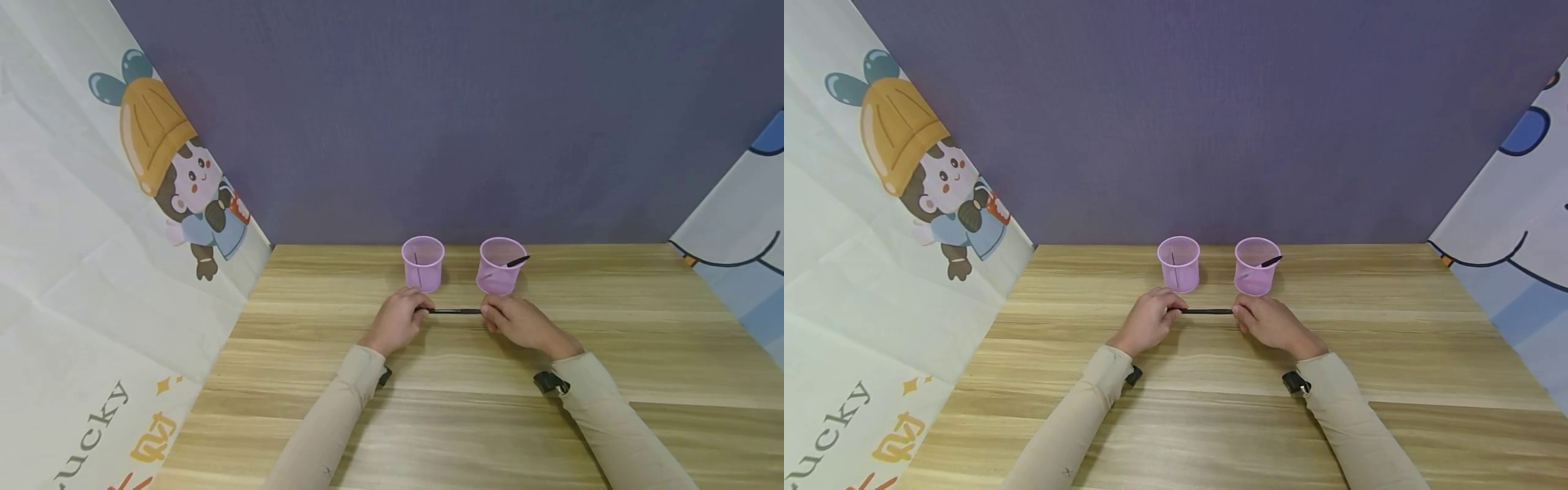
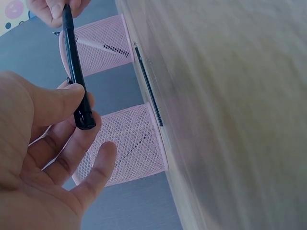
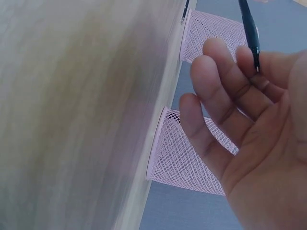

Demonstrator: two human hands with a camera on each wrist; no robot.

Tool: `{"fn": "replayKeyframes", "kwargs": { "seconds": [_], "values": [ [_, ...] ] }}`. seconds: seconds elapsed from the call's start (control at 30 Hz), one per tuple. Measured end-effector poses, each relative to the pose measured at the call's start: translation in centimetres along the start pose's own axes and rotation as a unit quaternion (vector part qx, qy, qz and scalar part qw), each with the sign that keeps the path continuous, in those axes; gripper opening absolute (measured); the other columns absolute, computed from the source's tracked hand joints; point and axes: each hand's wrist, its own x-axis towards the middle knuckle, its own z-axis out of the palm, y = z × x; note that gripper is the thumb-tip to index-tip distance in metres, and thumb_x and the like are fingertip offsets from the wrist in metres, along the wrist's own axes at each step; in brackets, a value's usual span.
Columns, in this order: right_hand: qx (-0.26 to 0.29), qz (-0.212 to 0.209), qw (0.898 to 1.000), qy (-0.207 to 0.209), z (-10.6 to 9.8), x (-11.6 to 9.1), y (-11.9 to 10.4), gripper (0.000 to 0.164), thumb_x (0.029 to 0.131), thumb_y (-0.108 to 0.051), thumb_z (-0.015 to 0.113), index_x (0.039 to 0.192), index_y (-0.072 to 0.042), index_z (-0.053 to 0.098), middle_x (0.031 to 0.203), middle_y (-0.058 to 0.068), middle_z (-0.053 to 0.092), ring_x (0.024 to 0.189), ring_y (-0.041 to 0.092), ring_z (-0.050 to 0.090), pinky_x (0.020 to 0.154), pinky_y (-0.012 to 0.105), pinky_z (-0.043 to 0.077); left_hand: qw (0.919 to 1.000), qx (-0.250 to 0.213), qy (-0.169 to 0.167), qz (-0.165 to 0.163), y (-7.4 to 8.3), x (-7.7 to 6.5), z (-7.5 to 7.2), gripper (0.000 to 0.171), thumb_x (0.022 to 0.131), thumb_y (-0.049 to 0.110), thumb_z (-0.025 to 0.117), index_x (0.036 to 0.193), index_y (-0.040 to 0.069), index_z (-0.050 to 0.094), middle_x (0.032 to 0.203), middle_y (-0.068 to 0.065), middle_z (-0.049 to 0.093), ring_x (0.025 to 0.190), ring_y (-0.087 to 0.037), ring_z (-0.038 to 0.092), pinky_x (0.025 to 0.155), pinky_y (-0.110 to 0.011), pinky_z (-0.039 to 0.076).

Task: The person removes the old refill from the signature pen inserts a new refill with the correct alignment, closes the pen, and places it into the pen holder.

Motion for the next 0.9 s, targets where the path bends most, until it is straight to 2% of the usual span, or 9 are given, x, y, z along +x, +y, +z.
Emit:
{"fn": "replayKeyframes", "kwargs": {
  "seconds": [0.3,0.6,0.9],
  "values": [
    [0.026,0.018,0.999,0.026,-0.07,-0.05,-0.29,0.006,0.102,-0.019,0.063,0.100,-0.015,0.067,0.074,-0.011,0.058,0.065,0.002,0.052,0.062,0.024,0.046,1.0000,-0.001,0.005,-0.003,-0.06,0.05,0.00,0.015,0.092,0.003,0.071,0.103,0.012,0.077,0.104,0.000,0.075,0.103,-0.018,0.069,0.096,-0.033,0.056],
    [0.054,0.008,0.997,0.048,-0.06,0.07,-0.39,0.005,0.096,-0.010,0.071,0.100,-0.009,0.070,0.083,-0.006,0.068,0.075,0.003,0.059,0.067,0.024,0.053,0.9999,-0.005,0.014,0.006,-0.03,0.17,0.03,0.016,0.091,0.001,0.070,0.102,0.011,0.077,0.103,-0.001,0.075,0.102,-0.019,0.069,0.095,-0.034,0.056],
    [0.067,-0.001,0.996,0.067,-0.02,0.13,-0.31,0.004,0.095,-0.010,0.072,0.096,-0.007,0.070,0.080,-0.007,0.065,0.072,0.002,0.055,0.063,0.022,0.050,0.9997,-0.021,0.013,-0.008,0.03,0.11,-0.09,0.015,0.092,0.003,0.071,0.102,0.012,0.077,0.104,-0.001,0.075,0.104,-0.019,0.069,0.097,-0.035,0.056]
  ]
}}
